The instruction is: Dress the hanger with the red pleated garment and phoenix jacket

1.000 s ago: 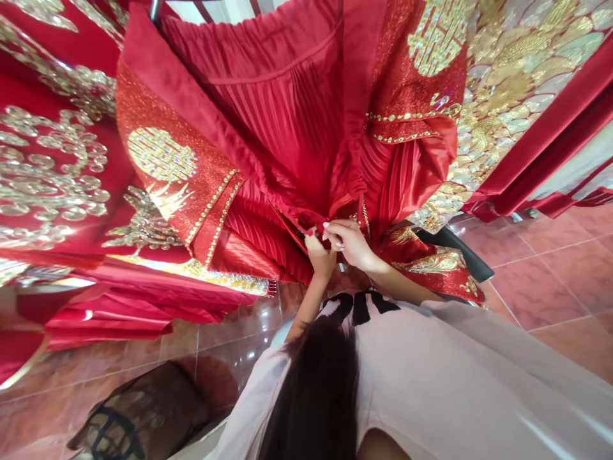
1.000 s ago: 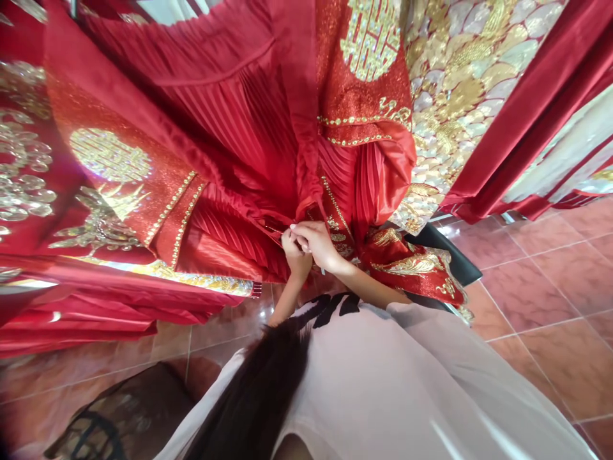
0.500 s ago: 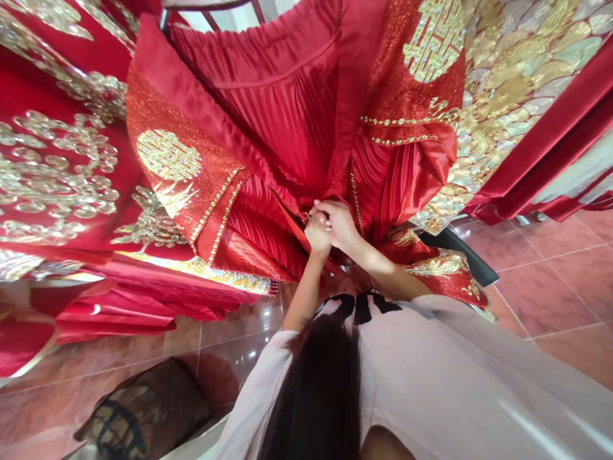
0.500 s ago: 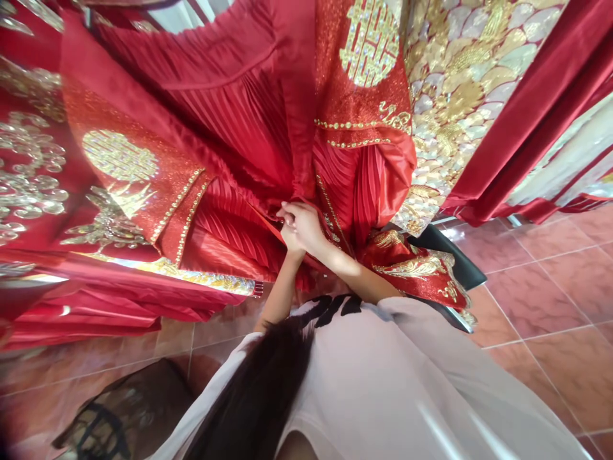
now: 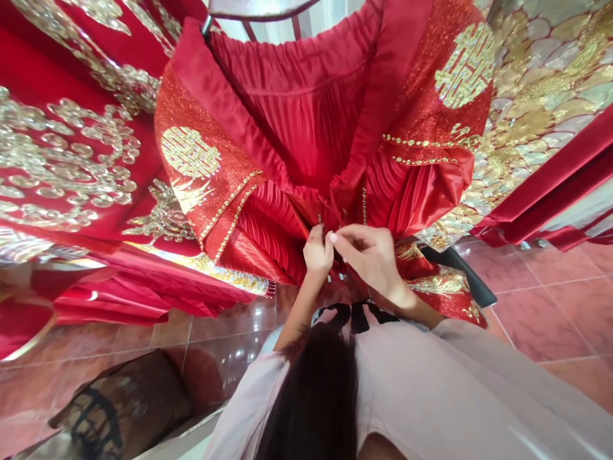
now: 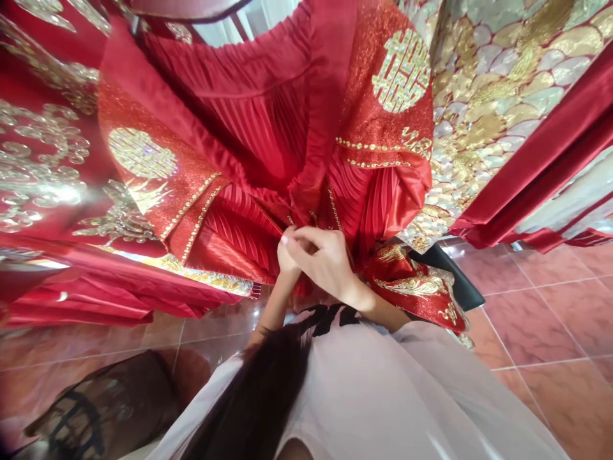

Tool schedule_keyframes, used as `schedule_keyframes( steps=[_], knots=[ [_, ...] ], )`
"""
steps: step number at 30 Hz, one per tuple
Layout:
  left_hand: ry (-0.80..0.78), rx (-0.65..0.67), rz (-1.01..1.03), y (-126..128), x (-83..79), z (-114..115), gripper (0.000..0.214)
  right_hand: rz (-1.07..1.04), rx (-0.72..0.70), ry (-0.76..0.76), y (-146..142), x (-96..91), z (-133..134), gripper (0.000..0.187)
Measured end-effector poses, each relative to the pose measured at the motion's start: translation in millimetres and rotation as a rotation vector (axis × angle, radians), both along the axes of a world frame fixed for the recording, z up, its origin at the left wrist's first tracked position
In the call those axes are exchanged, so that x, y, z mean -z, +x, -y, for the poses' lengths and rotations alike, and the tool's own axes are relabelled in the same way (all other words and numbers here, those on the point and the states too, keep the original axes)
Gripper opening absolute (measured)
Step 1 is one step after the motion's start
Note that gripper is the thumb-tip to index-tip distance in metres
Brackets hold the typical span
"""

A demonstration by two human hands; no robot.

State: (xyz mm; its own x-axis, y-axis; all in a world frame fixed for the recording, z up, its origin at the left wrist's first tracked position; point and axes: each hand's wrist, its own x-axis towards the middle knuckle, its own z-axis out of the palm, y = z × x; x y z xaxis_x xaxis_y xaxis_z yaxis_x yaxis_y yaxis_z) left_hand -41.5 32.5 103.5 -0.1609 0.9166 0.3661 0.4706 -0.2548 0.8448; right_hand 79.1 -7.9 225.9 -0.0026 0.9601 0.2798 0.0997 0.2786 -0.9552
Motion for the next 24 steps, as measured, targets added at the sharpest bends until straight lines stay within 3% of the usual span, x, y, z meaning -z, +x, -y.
schedule_keyframes(
  steps=[3, 6, 10, 15, 20, 24],
  knots=[
    [0.152, -0.007, -0.019, 1, -30.1, 3, 0.052, 0.041, 0.219, 0.112, 7, 4.8, -17, 0.018],
    [0.291, -0.032, -0.033, 6, -56.3, -7, 0.043, 0.111, 0.178, 0.121, 5, 18.9, -49, 0.022],
    [0.296, -0.122, -0.115, 7, -79.3, -28, 0.032, 0.08, 0.099, 0.112, -2, 30.6, -70, 0.019],
    [0.287, -0.115, -0.239, 4, -77.5, -35, 0.021, 0.089, 0.05, 0.128, 0, 36.6, -70, 0.016],
    [0.256, -0.085, -0.088, 15, -60.5, -22, 0.024, 0.11, 0.039, 0.04, 6, 48.3, -64, 0.016],
    [0.288, -0.07, -0.063, 20, -64.1, -21, 0.029, 0.097, -0.02, -0.005, 10, 53.5, -55, 0.013]
  ],
)
